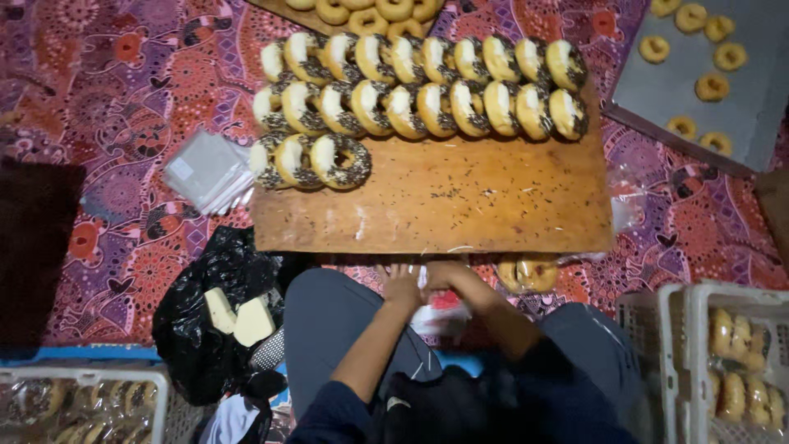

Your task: The person sits on the floor and repeatedly picks up doughnuts from a wooden board, places them into small plastic bags, and then places the filled bags into a white crate. The person handles the doughnuts one at a time throughout the clip.

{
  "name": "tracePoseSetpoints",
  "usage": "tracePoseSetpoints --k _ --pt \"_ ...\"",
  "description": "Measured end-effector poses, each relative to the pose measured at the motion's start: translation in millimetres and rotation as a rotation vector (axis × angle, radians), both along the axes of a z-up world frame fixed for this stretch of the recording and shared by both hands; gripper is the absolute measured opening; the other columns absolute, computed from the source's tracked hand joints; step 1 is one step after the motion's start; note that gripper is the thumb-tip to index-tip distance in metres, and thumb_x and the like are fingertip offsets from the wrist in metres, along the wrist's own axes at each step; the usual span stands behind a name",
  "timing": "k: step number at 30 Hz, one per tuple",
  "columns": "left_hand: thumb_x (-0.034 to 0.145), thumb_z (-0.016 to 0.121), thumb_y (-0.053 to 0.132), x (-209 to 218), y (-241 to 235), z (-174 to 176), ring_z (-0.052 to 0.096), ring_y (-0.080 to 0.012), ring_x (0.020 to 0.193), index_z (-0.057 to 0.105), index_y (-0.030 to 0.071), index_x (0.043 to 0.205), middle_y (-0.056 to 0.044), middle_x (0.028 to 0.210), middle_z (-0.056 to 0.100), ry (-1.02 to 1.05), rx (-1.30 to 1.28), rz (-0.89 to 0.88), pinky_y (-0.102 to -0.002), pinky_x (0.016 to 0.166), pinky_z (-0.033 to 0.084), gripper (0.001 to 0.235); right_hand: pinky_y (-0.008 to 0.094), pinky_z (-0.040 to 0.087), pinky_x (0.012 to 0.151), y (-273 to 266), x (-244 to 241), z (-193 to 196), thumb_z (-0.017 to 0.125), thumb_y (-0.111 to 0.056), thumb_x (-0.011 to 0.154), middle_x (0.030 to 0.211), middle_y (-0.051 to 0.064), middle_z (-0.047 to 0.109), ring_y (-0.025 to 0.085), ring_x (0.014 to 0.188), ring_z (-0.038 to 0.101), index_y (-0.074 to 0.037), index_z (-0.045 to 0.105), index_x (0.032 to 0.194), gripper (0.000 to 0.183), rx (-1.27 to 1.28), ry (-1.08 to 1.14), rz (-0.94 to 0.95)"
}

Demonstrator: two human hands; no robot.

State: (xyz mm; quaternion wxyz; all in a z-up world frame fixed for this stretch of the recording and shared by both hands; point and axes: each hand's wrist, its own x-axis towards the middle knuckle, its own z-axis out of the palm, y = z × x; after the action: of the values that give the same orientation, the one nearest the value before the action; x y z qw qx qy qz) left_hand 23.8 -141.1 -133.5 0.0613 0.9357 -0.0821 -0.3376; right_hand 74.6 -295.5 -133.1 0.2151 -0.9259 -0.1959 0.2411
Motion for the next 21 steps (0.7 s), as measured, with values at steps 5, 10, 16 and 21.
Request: tracePoseSetpoints --k 5,10,16,21 --pt "0.092 0.071 0.036 -63.1 33.8 17.4 0.035 -0.0388 0.136 0.047 -0.003 0.152 -0.027 0.148 0.046 -0.507 -1.142 0.781 -0.049 0.115 0.029 0.075 0.039 0.056 0.078 7.1 -75.5 116.4 0.060 -0.053 0.092 0.095 0.011 0.076 0.024 0.086 0.073 -0.005 0.076 0.102 0.052 0.346 0.121 -0.104" --pt "0.120 0.046 0.045 -65.0 157.6 71.3 0.063 -0.0308 0.110 0.057 0.004 0.129 -0.015 0.121 0.066 0.686 -2.579 1.120 -0.043 0.090 0.052 0.043 0.037 0.052 0.097 101.7 -90.8 228.2 0.074 -0.045 0.086 0.138 0.023 0.064 0.033 0.122 0.064 0.000 0.055 0.136 0.070 0.657 -0.286 0.090" --pt "0.103 0.040 0.050 -25.4 239.1 141.0 0.048 -0.0326 0.141 0.056 0.010 0.133 -0.013 0.148 0.055 0.000 -2.136 1.732 -0.048 0.112 0.044 0.053 0.070 -0.002 0.111 195.4 96.1 212.6 0.086 -0.069 0.059 0.155 0.024 0.036 0.041 0.148 0.030 -0.008 0.005 0.161 0.144 0.227 -0.296 -0.681" --pt "0.105 0.039 0.045 -45.7 252.6 154.6 0.046 -0.0247 0.144 0.051 0.008 0.143 -0.008 0.152 0.053 0.070 -2.150 1.681 -0.045 0.117 0.038 0.054 0.048 0.021 0.125 108.3 71.1 200.7 0.088 -0.053 0.051 0.163 0.023 0.028 0.044 0.153 0.026 -0.019 0.015 0.168 0.143 0.295 -0.140 -0.376"
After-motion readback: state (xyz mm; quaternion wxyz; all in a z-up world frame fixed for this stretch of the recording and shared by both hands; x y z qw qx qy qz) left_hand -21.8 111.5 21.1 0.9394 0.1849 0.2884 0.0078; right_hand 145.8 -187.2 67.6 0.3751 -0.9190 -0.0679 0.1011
